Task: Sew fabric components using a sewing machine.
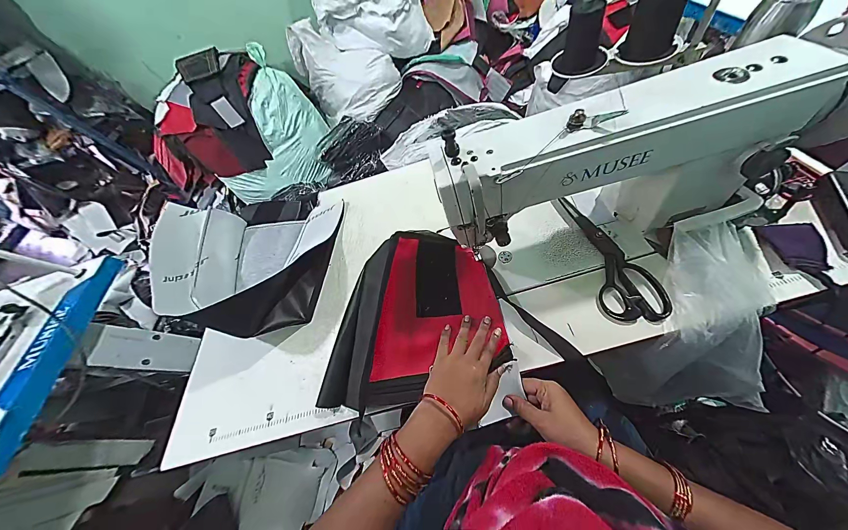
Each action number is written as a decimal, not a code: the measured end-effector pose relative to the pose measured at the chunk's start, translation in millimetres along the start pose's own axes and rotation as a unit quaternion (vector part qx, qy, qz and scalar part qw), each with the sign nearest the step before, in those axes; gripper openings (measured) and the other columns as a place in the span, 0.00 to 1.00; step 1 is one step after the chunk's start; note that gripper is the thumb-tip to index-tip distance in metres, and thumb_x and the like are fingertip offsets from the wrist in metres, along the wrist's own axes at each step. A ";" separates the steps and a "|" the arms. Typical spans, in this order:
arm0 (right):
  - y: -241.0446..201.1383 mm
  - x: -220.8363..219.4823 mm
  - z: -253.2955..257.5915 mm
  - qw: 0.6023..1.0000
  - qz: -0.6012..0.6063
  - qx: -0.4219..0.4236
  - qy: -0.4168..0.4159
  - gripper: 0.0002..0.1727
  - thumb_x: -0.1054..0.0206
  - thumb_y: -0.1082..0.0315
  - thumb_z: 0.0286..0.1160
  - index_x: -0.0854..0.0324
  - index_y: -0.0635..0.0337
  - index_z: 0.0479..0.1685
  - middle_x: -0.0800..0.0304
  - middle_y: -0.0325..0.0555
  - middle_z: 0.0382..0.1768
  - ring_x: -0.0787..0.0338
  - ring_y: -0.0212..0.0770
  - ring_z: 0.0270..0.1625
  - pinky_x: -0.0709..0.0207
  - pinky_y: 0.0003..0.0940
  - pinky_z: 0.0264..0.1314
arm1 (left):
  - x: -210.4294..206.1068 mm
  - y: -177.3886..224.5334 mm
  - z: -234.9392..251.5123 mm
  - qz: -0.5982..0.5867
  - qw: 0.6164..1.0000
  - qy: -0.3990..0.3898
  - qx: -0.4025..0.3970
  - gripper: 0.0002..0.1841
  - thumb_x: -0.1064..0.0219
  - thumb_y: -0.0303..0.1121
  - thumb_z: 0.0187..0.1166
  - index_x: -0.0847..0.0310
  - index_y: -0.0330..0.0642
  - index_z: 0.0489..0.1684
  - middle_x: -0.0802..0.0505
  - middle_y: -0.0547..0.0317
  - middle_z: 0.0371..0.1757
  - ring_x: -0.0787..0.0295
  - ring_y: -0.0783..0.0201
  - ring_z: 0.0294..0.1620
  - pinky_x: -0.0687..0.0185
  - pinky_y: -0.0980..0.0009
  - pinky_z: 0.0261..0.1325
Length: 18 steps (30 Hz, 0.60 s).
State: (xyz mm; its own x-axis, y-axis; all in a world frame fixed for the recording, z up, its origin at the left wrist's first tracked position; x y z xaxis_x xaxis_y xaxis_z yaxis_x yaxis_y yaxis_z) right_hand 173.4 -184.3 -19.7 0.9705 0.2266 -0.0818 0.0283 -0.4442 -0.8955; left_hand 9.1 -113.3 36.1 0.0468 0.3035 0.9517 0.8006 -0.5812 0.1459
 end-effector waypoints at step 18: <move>-44.3 15.9 -11.3 0.968 -0.233 0.079 -0.051 0.16 0.37 0.60 0.85 0.16 0.66 0.37 0.13 0.45 0.27 0.13 0.34 0.32 0.20 0.33 0.41 | 67.0 36.8 94.1 -0.129 0.944 -0.164 0.258 0.41 0.37 0.26 0.78 0.57 0.21 0.90 0.32 0.29 0.85 0.20 0.39 0.77 0.22 0.48 0.75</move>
State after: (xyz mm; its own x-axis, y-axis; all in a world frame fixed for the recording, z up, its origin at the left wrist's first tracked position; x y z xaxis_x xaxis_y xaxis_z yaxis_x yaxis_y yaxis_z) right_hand 190.3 -170.8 23.7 0.8317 0.4593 0.3119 0.4131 -0.1366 -0.9004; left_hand 97.8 -43.3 79.8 -0.0741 0.6508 0.7556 0.9908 -0.0379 0.1298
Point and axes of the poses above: each hand's wrist, its own z-axis towards the middle knuckle, its own x-axis out of the back of the hand, y = z × x, the point moved 1 cm from there along z, towards the middle knuckle
